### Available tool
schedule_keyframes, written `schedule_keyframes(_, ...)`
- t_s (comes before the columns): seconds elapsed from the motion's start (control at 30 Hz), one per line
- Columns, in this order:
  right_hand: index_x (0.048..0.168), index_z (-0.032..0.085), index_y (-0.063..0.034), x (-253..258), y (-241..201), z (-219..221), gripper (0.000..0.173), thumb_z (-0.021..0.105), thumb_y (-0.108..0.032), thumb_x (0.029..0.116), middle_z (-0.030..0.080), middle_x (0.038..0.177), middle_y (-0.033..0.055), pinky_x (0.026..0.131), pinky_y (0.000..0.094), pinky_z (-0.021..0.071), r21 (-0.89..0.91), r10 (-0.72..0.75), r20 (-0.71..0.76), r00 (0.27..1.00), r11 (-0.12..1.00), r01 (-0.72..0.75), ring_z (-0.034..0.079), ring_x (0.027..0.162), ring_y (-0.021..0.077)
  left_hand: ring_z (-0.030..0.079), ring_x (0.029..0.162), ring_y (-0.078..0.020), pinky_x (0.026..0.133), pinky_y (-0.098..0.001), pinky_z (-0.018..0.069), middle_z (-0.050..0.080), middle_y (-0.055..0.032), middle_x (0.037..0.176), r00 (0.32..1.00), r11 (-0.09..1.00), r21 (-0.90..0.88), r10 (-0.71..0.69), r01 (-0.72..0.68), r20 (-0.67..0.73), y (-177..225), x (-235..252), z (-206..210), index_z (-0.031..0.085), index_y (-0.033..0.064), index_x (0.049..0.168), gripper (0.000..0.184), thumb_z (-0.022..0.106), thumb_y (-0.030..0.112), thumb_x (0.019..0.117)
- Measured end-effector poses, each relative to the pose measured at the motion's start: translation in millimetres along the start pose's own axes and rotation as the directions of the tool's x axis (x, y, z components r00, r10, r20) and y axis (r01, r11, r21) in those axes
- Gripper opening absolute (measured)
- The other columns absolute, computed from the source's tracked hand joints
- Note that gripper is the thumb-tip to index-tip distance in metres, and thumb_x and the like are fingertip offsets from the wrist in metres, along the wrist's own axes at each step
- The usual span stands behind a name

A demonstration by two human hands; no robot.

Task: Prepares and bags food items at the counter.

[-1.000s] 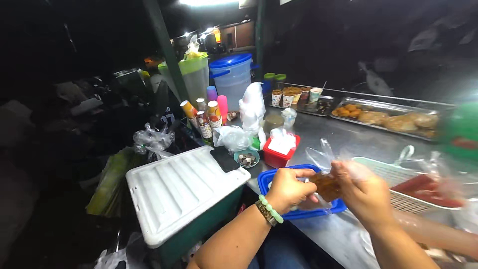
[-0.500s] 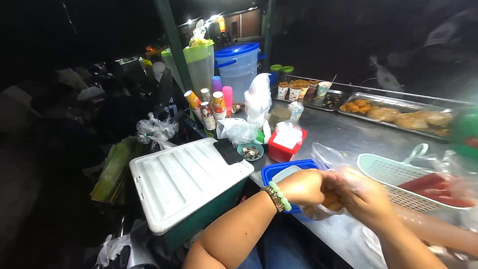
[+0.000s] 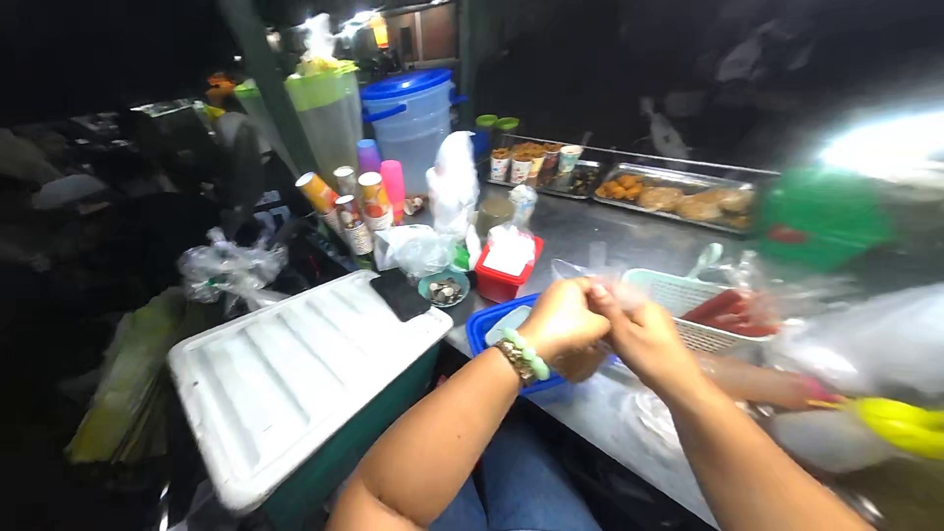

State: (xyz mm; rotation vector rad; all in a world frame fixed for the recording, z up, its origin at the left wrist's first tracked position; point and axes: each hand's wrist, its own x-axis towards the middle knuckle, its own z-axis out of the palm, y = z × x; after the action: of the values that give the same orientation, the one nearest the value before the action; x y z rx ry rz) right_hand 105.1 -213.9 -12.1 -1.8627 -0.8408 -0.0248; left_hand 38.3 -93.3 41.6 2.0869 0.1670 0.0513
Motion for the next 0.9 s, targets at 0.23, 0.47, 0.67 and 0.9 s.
schedule_keyframes(0.23, 0.134, 0.059, 0.0028, 6.0, -17.8, -20.8, 0.047, 0.041, -0.034, 0.1106, 0.063, 0.12, 0.0239, 0.099, 0.0523, 0.0502, -0.323, -0.005, 0.297, 0.955, 0.941, 0.105, 0.062, 0.114, 0.0378, 0.072, 0.079, -0.0234, 0.077, -0.0469, 0.06, 0.073, -0.0133, 0.095, 0.995, 0.943, 0.331, 0.049, -0.017, -0.088, -8.2, 10.5, -9.4, 0.074, 0.0067, 0.115, 0.023, 0.062, 0.007, 0.0959)
schedule_keyframes(0.47, 0.119, 0.067, 0.0015, 17.9, -19.3, -38.0, 0.048, 0.053, -0.042, 0.1053, 0.07, 0.108, 0.0194, 0.102, 0.0628, 0.0371, -0.591, -0.047, 0.555, 0.83, 0.681, 0.433, 0.064, 0.109, 0.0368, 0.07, 0.08, -0.0291, 0.076, -0.0529, 0.0566, 0.073, -0.0165, 0.095, 0.987, 0.866, 0.493, -0.01, 0.088, -0.159, -8.9, 14.5, -28.5, 0.073, 0.0098, 0.125, 0.034, 0.06, 0.003, 0.0931)
schedule_keyframes(0.67, 0.092, 0.075, -0.0071, 32.6, 3.4, -44.6, 0.011, 0.064, -0.01, 0.0954, 0.069, 0.086, 0.0099, 0.087, 0.0546, 0.0426, -0.6, -0.358, 0.566, 0.742, 0.438, 0.669, 0.062, 0.101, 0.035, 0.068, 0.066, -0.0157, 0.066, -0.0372, 0.0594, 0.073, -0.0106, 0.091, 0.976, 0.933, 0.332, -0.074, 0.14, -0.202, -12.5, 18.9, -36.0, 0.073, 0.0079, 0.119, 0.029, 0.061, 0.002, 0.0937)
schedule_keyframes(0.9, 0.102, 0.079, -0.0145, 40.7, -4.5, -62.7, 0.017, 0.062, -0.017, 0.0994, 0.071, 0.089, 0.0066, 0.088, 0.0525, 0.0379, -0.475, -0.296, 0.604, 0.739, 0.611, 0.633, 0.061, 0.1, 0.0305, 0.067, 0.06, -0.0101, 0.058, -0.026, 0.0574, 0.073, -0.0099, 0.092, 0.979, 0.976, 0.171, -0.101, 0.132, -0.177, 1.8, 14.7, -34.0, 0.071, 0.0052, 0.122, 0.033, 0.06, -0.006, 0.0924)
